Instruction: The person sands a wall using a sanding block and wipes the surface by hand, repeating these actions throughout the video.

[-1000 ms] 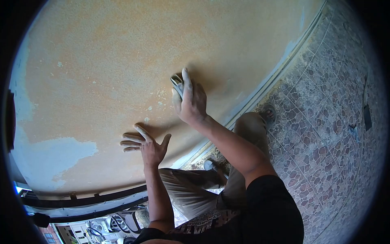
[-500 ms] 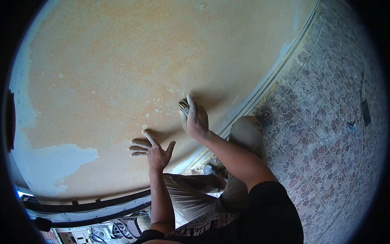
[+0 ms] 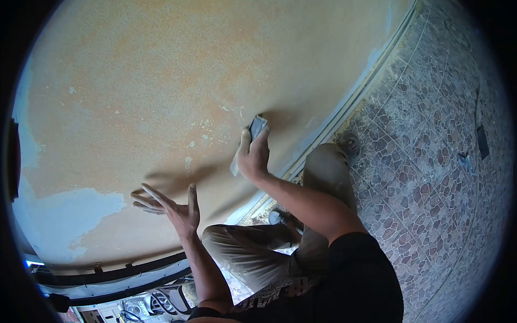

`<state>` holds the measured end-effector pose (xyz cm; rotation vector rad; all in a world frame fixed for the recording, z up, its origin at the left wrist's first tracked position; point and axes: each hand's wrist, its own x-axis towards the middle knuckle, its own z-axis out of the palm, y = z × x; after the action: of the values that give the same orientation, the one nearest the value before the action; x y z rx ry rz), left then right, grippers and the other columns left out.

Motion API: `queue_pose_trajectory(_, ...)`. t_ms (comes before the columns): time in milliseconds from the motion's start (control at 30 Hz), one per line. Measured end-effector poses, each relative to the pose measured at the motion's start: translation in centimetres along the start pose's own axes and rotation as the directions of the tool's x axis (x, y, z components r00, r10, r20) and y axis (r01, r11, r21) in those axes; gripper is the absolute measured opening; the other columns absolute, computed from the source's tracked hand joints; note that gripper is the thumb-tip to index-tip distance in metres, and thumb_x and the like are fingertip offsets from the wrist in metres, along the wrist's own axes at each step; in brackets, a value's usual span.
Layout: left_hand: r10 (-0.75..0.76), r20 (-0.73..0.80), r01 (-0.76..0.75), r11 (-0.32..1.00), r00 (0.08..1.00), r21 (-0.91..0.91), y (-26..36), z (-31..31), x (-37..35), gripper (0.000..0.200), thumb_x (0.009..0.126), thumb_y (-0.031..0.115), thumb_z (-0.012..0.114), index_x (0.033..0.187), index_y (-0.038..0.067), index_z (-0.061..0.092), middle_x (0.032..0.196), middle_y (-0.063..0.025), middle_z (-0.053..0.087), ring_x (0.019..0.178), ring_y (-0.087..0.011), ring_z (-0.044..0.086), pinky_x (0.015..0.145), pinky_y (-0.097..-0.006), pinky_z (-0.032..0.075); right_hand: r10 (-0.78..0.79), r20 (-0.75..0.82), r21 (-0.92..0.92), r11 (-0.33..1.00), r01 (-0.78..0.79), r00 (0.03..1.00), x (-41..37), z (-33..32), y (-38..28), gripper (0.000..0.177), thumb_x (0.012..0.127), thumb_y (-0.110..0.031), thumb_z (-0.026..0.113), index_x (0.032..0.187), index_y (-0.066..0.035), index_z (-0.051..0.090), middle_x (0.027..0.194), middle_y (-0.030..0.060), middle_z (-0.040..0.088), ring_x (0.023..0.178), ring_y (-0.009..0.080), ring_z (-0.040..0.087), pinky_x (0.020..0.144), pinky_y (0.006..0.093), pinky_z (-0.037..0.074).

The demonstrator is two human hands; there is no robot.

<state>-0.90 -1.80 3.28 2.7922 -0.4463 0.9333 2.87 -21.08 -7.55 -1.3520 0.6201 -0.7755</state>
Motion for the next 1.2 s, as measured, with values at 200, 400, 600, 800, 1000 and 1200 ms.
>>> queue_pose_trajectory(200, 0.017, 0.174, -0.069, 0.952, 0.985, 0.298, -2.6, 2.8, -0.5, 0.127, 0.081, 0.08, 0.06, 0.162, 0.008, -0.004, 0.144, -0.0544, -0.027, 0.127, -0.0773, -0.028, 0.093, -0.0875, -0.013, -0.029, -0.137, 0.064, 0.997, 0.039, 0.99, 5.7, -1.6, -0.1, 0.045, 0.107, -0.019, 0.05, 0.136, 0.013, 0.038, 0.119, 0.0292, 0.06, 0.108, 0.0379, 0.062, 0.096, 0.0431, 0.046)
queue_pose_trajectory(400, 0.022, 0.186, -0.079, 0.951, 0.982, 0.3, -2.8, 2.5, -0.6, 0.129, 0.08, 0.082, 0.059, 0.161, 0.007, -0.006, 0.143, -0.0566, -0.025, 0.125, -0.0786, -0.029, 0.09, -0.0894, -0.012, -0.082, -0.068, -0.017, 0.997, 0.081, 0.994, 1.5, 0.3, 1.6, 0.048, 0.105, -0.016, 0.052, 0.141, 0.01, 0.033, 0.12, 0.0288, 0.059, 0.106, 0.0378, 0.063, 0.094, 0.043, 0.047)
queue_pose_trajectory(600, 0.011, 0.207, -0.078, 0.945, 0.978, 0.318, -2.0, 2.4, -0.5, 0.131, 0.078, 0.078, 0.065, 0.161, 0.007, -0.008, 0.142, -0.058, -0.022, 0.125, -0.0792, -0.028, 0.089, -0.0898, -0.012, -0.069, -0.099, 0.041, 0.996, 0.073, 0.993, 0.8, 0.9, 2.8, 0.048, 0.105, -0.016, 0.051, 0.141, 0.01, 0.033, 0.122, 0.0292, 0.058, 0.11, 0.0378, 0.062, 0.095, 0.0439, 0.047)
queue_pose_trajectory(800, 0.012, 0.208, -0.077, 0.949, 0.978, 0.305, -2.6, 2.8, -0.7, 0.131, 0.078, 0.081, 0.062, 0.161, 0.006, -0.006, 0.141, -0.0584, -0.024, 0.124, -0.0793, -0.03, 0.087, -0.0904, -0.011, -0.177, -0.246, 0.001, 0.983, 0.183, 0.953, 5.4, -0.1, 1.1, 0.054, 0.105, -0.019, 0.053, 0.143, 0.013, 0.032, 0.125, 0.0331, 0.057, 0.113, 0.0437, 0.061, 0.098, 0.0456, 0.046)
queue_pose_trajectory(1000, -0.076, 0.272, -0.032, 0.928, 0.959, 0.371, -1.8, 2.8, -0.5, 0.143, 0.073, 0.082, 0.067, 0.159, 0.003, -0.014, 0.143, -0.053, -0.032, 0.127, -0.076, -0.03, 0.093, -0.0888, -0.007, -0.112, -0.086, -0.043, 0.993, 0.109, 0.99, -0.8, 0.9, 3.0, 0.042, 0.106, -0.021, 0.052, 0.13, 0.012, 0.041, 0.118, 0.0312, 0.061, 0.107, 0.0443, 0.062, 0.092, 0.045, 0.048)
queue_pose_trajectory(1200, -0.085, 0.343, -0.038, 0.941, 0.935, 0.338, -1.8, 2.3, -0.9, 0.143, 0.073, 0.084, 0.066, 0.159, 0.004, -0.015, 0.143, -0.0539, -0.03, 0.126, -0.0777, -0.029, 0.091, -0.0898, -0.008, -0.075, -0.247, 0.1, 0.99, 0.102, 0.966, 7.0, -1.7, 0.6, 0.045, 0.106, -0.023, 0.052, 0.13, 0.012, 0.04, 0.117, 0.0341, 0.061, 0.11, 0.0467, 0.062, 0.093, 0.0472, 0.047)
